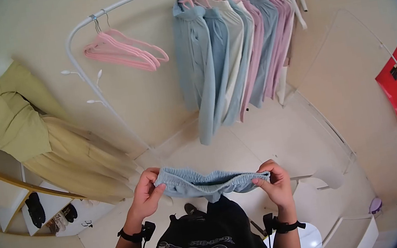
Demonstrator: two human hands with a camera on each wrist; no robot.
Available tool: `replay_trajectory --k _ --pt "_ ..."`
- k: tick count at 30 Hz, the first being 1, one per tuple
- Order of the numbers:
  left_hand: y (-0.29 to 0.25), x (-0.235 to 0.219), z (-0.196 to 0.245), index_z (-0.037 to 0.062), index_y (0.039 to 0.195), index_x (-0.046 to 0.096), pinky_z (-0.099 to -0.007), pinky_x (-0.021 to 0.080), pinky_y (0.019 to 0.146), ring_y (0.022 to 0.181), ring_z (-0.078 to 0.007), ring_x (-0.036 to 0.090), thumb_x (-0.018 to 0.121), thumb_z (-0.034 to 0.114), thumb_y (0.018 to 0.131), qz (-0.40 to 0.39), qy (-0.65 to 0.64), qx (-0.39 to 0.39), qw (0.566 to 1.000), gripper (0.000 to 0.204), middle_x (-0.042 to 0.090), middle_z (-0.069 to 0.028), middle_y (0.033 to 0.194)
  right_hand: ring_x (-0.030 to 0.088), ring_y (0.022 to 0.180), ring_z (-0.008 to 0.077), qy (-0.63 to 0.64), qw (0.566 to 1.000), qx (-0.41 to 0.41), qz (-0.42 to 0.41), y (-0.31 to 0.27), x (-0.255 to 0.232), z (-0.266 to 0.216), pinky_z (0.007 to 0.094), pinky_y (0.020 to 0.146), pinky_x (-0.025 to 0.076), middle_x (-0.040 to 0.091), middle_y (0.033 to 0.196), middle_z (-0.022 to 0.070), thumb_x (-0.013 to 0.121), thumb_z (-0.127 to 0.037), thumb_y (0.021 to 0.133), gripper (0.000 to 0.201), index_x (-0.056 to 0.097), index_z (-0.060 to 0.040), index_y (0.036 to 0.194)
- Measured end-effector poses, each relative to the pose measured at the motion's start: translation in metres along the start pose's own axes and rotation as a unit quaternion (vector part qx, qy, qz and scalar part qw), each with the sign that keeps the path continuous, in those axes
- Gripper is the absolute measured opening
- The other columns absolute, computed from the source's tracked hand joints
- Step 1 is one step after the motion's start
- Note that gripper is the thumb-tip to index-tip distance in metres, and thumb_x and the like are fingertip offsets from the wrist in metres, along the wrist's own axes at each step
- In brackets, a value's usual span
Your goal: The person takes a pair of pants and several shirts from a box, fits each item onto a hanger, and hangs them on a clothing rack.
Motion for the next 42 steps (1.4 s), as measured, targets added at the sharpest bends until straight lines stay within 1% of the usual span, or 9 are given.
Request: replay_trajectory --k 6,10,13,15,22,26,30,35,42 --pt "0.036 -0.020 0.003 0.0057 0.103 0.049 -0.0311 0.052 0.087 0.091 -0.0137 0.063 0.069 0.003 0.102 0.064 0.181 -0.043 0.981 0.020 0.071 -0.0107 0.100 0.065 0.091 0.0148 -0.150 0.967 0.039 -0.202 0.151 0.053 0.039 0.0296 0.084 0.051 0.069 0.098 0.0044 0.083 0.001 0.086 0.022 0.071 -0.0032 0.103" --pt "0.059 -0.016 0.021 0.0059 0.102 0.051 -0.0332 0.054 0.078 0.086 -0.0165 0.067 0.074 0.005 0.099 0.088 0.269 -0.067 0.957 0.023 0.073 -0.0129 0.096 0.066 0.088 0.0175 -0.157 0.912 -0.045 -0.376 0.240 0.118 0.051 0.0316 0.079 0.053 0.070 0.096 0.0075 0.083 -0.005 0.086 0.020 0.072 -0.0026 0.103" --pt "0.067 -0.005 0.035 0.0065 0.100 0.051 -0.0329 0.055 0.076 0.082 -0.0198 0.068 0.078 0.006 0.095 0.121 0.329 -0.107 0.930 0.028 0.076 -0.0144 0.101 0.068 0.091 0.0207 -0.129 0.963 -0.213 -0.101 0.329 0.145 0.004 0.0338 0.080 0.054 0.069 0.095 0.0095 0.075 -0.004 0.091 0.014 0.069 -0.0015 0.103" --pt "0.068 0.006 0.041 0.0072 0.100 0.050 -0.0317 0.056 0.078 0.083 -0.0181 0.068 0.080 0.004 0.091 0.149 0.333 -0.109 0.925 0.031 0.078 -0.0152 0.108 0.070 0.093 0.0248 -0.096 0.955 -0.270 -0.081 0.382 0.173 -0.040 0.0349 0.081 0.055 0.070 0.096 0.0123 0.074 -0.007 0.092 0.017 0.067 -0.0008 0.106" --pt "0.042 -0.001 0.033 0.0044 0.121 0.055 -0.0303 0.055 0.079 0.087 -0.0157 0.069 0.071 -0.001 0.090 0.342 0.313 -0.167 0.870 0.035 0.076 -0.0114 0.102 0.072 0.086 0.0369 -0.197 0.907 -0.278 -0.247 0.460 0.301 -0.086 0.0442 0.077 0.057 0.074 0.098 0.0198 0.068 -0.017 0.098 0.030 0.067 0.0005 0.122" --pt "0.046 -0.006 0.052 0.0064 0.140 0.064 -0.0289 0.054 0.079 0.089 -0.0215 0.070 0.062 -0.007 0.085 0.307 0.407 -0.146 0.848 0.057 0.071 -0.0135 0.101 0.071 0.086 0.0458 -0.232 0.891 -0.279 -0.273 0.471 0.326 -0.081 0.0528 0.079 0.055 0.073 0.092 0.0270 0.060 -0.015 0.099 0.029 0.067 0.0000 0.123" --pt "0.034 -0.013 0.051 0.0051 0.132 0.068 -0.0330 0.054 0.077 0.085 -0.0285 0.068 0.057 -0.011 0.081 0.325 0.362 -0.183 0.855 0.055 0.068 -0.0150 0.099 0.070 0.085 0.0451 -0.206 0.903 -0.309 -0.214 0.468 0.301 -0.101 0.0499 0.076 0.055 0.071 0.092 0.0285 0.056 -0.013 0.100 0.028 0.067 0.0000 0.123" --pt "0.016 -0.026 0.046 0.0030 0.107 0.061 -0.0360 0.053 0.078 0.086 -0.0319 0.065 0.054 -0.012 0.079 0.340 0.391 -0.162 0.840 0.033 0.065 -0.0159 0.098 0.058 0.064 0.0157 -0.171 0.935 -0.271 -0.153 0.443 0.218 -0.114 0.0293 0.064 0.047 0.066 0.080 0.0106 0.055 -0.007 0.103 0.028 0.066 -0.0002 0.128" --pt "0.025 -0.041 0.053 0.0024 0.107 0.056 -0.0425 0.052 0.090 0.101 -0.0440 0.060 0.061 -0.006 0.080 0.224 0.443 -0.139 0.857 0.029 0.057 -0.0217 0.112 0.052 0.071 0.0060 -0.055 0.984 -0.158 -0.056 0.360 0.077 -0.020 0.0233 0.066 0.043 0.066 0.100 0.0043 0.055 -0.007 0.109 0.023 0.055 -0.0034 0.132"
Point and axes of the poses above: each hand's wrist, its own y-axis towards the middle knuckle, its own x-axis out of the palm, z = x × y, the point moved 7 cm from there along y, towards the middle knuckle
